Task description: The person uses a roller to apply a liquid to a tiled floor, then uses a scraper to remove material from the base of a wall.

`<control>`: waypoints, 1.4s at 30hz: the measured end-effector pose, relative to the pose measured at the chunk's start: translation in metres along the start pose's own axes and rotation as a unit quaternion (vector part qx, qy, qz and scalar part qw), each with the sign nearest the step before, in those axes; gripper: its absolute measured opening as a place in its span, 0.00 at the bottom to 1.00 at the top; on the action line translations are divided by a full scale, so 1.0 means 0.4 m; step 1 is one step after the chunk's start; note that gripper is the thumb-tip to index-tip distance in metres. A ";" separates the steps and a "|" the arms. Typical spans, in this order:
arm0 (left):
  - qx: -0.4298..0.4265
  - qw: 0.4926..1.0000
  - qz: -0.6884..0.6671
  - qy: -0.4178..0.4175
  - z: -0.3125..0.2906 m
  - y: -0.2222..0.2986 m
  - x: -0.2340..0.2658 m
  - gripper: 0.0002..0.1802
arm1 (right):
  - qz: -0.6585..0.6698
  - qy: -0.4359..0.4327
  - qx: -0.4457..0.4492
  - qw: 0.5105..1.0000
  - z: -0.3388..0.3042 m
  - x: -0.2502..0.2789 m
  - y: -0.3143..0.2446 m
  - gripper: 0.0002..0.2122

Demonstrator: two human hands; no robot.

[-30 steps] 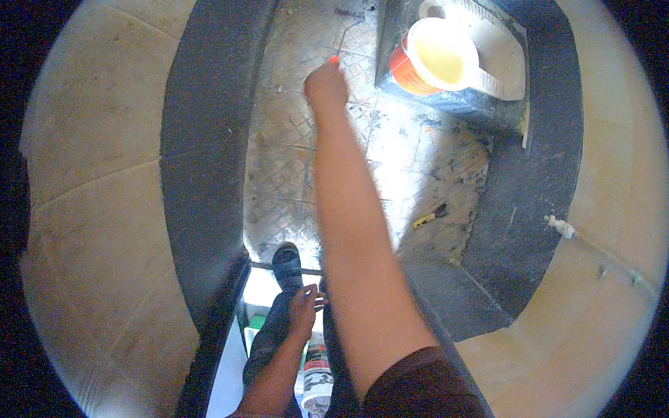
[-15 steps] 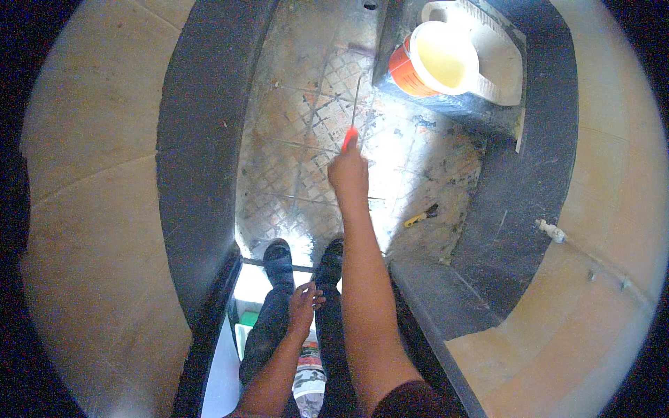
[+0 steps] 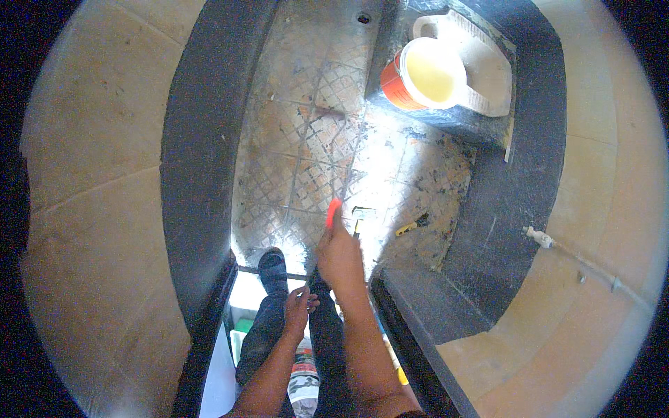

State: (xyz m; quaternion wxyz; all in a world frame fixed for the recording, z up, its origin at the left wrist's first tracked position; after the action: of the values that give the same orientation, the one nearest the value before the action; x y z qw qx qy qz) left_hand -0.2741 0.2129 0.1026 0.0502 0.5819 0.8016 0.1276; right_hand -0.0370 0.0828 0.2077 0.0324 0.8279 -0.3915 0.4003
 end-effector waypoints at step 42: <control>-0.009 1.000 -0.023 -0.005 -0.006 -0.009 -0.001 0.21 | 0.017 -0.069 -0.026 0.997 0.149 0.138 0.020 0.27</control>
State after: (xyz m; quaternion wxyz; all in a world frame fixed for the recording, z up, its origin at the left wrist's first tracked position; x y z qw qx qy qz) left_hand -0.2780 0.2112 0.1040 0.0621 0.5632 0.8135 0.1311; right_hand 0.0161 0.0210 0.2030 0.0204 0.8454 -0.4176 0.3325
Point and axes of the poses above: each hand's wrist, its own z-axis towards the middle knuckle, its own x-axis out of the back of the hand, y = z × x, the point moved 2 cm from there along z, towards the middle knuckle, and after that the axes turned 5 degrees about y, right-handed, at the moved point
